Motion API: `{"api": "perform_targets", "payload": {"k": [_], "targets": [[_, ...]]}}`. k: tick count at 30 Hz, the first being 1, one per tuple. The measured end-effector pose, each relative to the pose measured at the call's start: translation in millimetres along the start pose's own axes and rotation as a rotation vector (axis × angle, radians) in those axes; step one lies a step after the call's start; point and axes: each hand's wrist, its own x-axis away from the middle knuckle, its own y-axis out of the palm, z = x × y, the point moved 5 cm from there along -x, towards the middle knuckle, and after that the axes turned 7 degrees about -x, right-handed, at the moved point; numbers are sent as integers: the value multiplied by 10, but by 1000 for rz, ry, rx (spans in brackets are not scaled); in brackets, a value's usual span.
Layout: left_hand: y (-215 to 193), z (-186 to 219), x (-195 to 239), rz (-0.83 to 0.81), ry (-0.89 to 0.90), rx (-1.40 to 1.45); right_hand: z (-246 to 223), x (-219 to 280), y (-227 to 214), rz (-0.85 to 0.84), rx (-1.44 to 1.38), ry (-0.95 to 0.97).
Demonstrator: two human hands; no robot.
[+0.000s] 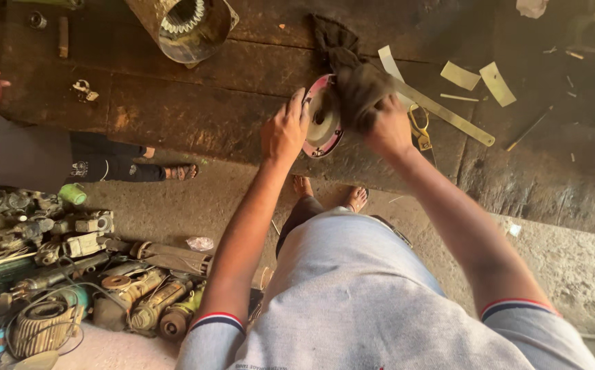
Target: The person handles several disassembled motor components on a workbench, including a cylindrical stator, circular end plates, and a rotor with wires. They wipe parts with a cloth, align and insert a bolt into an end plate, and tighten it with a wrench and screwdriver.
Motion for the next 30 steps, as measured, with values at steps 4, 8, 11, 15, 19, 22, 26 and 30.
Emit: {"api": "perform_targets", "payload": {"k": [4, 8, 11, 15, 19, 22, 26, 30], "targets": [[50, 45, 104, -19, -6, -7, -77, 35, 500, -332, 19, 221], [-5, 78, -2, 59, 56, 8, -520, 112, 698, -197, 250, 161], [-48, 77, 33, 84, 53, 13, -475, 378, 720, -526, -337, 389], [6, 113, 75, 0, 30, 52, -230, 186, 550, -148, -1020, 644], [128, 57, 5, -172, -89, 56, -504, 58, 582, 186, -814, 381], [76, -7, 49, -69, -38, 52, -628, 335, 735, -469, -352, 193], [-17, -62, 135, 79, 19, -35, -208, 269, 422, -593, 103, 254], [59, 70, 84, 84, 21, -48, -307, -123, 3, 49, -55, 10]]}}
